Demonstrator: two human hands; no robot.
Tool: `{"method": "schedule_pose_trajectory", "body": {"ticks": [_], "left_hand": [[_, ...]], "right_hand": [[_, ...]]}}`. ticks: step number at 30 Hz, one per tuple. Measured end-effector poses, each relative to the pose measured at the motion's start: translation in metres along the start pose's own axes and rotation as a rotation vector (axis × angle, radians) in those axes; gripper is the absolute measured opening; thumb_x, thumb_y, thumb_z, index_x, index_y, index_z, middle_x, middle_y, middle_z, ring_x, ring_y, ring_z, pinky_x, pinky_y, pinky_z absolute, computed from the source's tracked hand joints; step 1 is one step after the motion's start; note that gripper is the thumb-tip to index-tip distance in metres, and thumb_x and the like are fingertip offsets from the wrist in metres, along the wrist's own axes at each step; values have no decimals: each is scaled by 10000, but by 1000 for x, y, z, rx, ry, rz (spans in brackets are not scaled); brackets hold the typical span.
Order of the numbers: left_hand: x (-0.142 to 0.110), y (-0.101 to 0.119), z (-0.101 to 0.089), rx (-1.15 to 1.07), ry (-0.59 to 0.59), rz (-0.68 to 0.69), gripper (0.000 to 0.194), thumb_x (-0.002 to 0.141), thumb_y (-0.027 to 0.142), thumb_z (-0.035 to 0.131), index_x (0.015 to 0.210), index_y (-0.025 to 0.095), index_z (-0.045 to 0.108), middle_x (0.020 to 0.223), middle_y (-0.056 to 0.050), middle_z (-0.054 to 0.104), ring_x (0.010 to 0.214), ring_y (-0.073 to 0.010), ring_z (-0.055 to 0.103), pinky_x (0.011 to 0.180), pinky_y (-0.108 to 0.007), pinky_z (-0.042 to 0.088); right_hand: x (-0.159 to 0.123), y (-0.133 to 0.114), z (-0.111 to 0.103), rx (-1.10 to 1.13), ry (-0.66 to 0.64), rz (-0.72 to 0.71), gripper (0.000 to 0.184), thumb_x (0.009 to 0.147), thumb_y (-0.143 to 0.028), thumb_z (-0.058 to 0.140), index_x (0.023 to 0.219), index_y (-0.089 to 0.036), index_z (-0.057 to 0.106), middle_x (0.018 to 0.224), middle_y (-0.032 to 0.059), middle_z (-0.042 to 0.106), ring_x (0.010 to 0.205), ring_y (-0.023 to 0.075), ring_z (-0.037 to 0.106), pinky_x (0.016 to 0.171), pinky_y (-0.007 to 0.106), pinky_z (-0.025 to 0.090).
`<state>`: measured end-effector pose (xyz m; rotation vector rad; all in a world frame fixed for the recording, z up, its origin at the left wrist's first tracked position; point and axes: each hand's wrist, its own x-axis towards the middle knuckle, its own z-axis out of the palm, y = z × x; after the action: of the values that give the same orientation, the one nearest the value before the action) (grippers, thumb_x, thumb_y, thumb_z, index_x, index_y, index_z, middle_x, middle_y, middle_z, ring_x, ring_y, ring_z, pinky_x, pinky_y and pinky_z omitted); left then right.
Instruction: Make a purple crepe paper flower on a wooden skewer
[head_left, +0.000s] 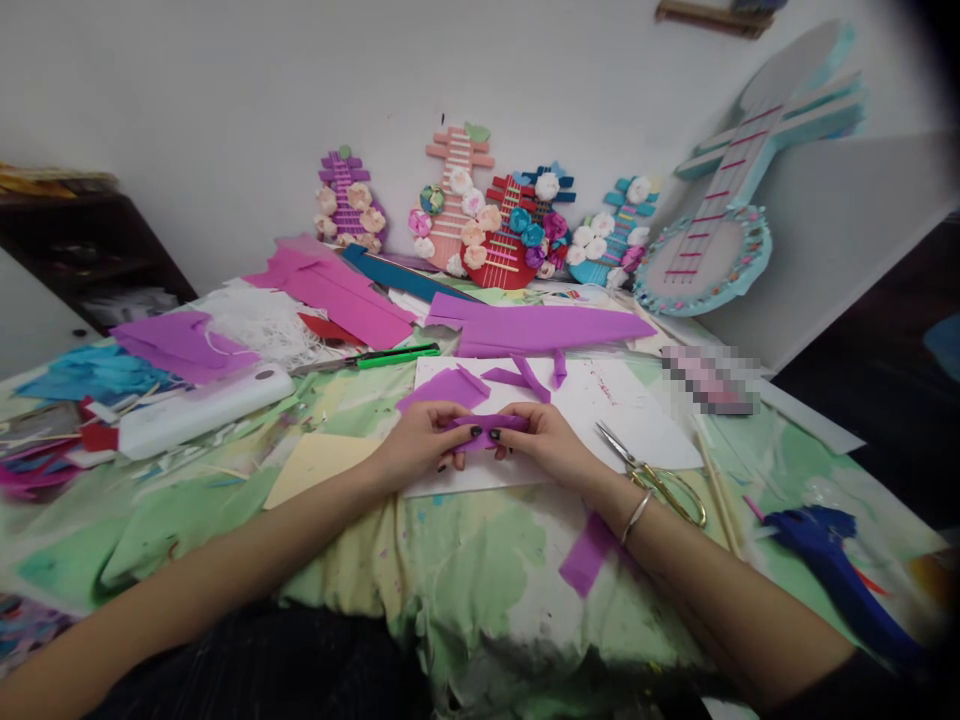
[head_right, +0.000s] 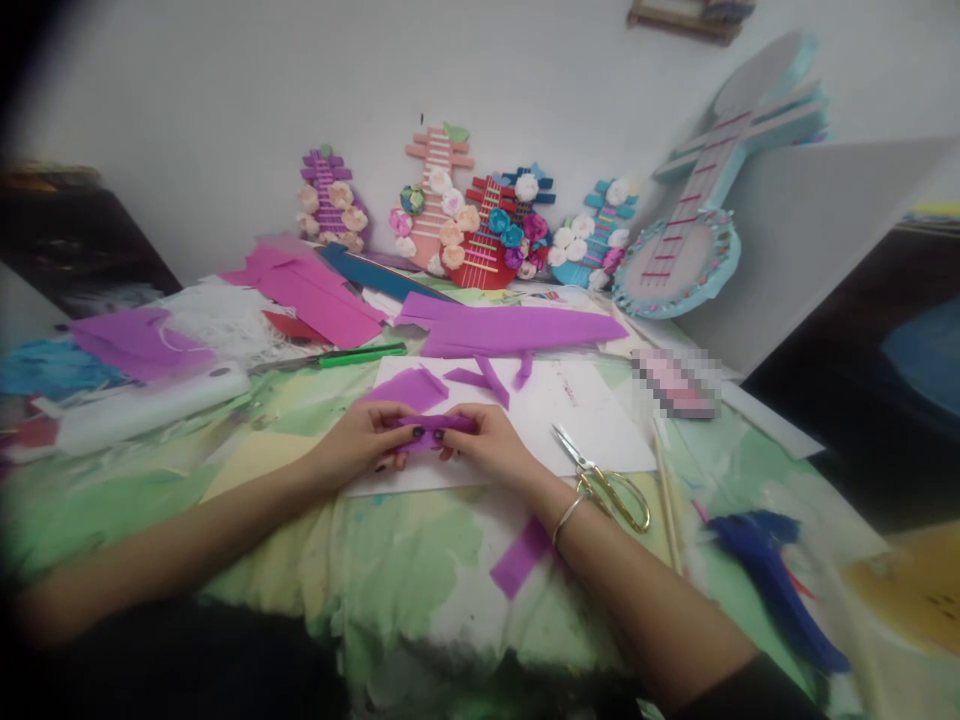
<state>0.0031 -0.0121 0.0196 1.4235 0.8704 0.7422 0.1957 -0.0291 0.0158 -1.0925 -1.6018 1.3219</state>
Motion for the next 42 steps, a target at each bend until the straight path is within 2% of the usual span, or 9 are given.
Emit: {"method": "schedule_pose_trajectory", "body": {"ticks": [6,10,16,20,26,30,42], "left_hand": [[1,-4,0,5,19,3,227,748,331,653,817,126,586,431,40,539,329,-41,422,341,-134,271],[1,-1,1,-21,38,25,273,717,339,672,864,136,565,438,34,569,315,-61,442,337,-150,294],[1,0,-1,-83,35,135,202,701,197,647,886,118,665,536,1,616,469,-78,540,446,-168,377],[3,-7,-4,-254,21,126,198,683,169,656,874,125,680,604,-9,632,547,-90,563,535,-201,430],[4,-10,-4,-386,-4,71,141,673,180,694,801,120,691,664,-39,645,559,-87,538,556,-224,425],[3,-7,-2,-449,-23,62,98,667,168,688,752,122,682,634,-32,620,559,-85,523,553,-221,404],[3,-6,-3,-452,-38,51,81,649,131,644,722,115,676,608,-27,590,568,-88,504,559,-221,382]], "right_hand": [[0,-1,0,137,-35,8,138,754,-260,617,824,-141,612,665,20,659,557,101,586,573,226,443],[1,3,-3,239,-40,19,156,752,-237,608,886,-156,613,683,18,667,557,105,597,565,230,458],[0,7,-11,381,-98,-13,227,771,-220,556,974,-163,638,770,59,690,641,132,617,639,277,476],[0,6,-12,445,-72,-29,171,733,-179,576,870,-166,677,711,40,676,634,129,598,653,276,462],[1,5,-10,437,-9,-21,97,705,-204,608,771,-184,677,652,8,605,640,120,549,678,275,443],[1,7,-10,418,5,-28,87,703,-204,599,749,-187,671,659,8,576,657,125,526,691,278,432],[1,5,-9,436,4,-12,101,657,-142,562,701,-162,651,653,17,548,633,126,496,667,280,411]]}}
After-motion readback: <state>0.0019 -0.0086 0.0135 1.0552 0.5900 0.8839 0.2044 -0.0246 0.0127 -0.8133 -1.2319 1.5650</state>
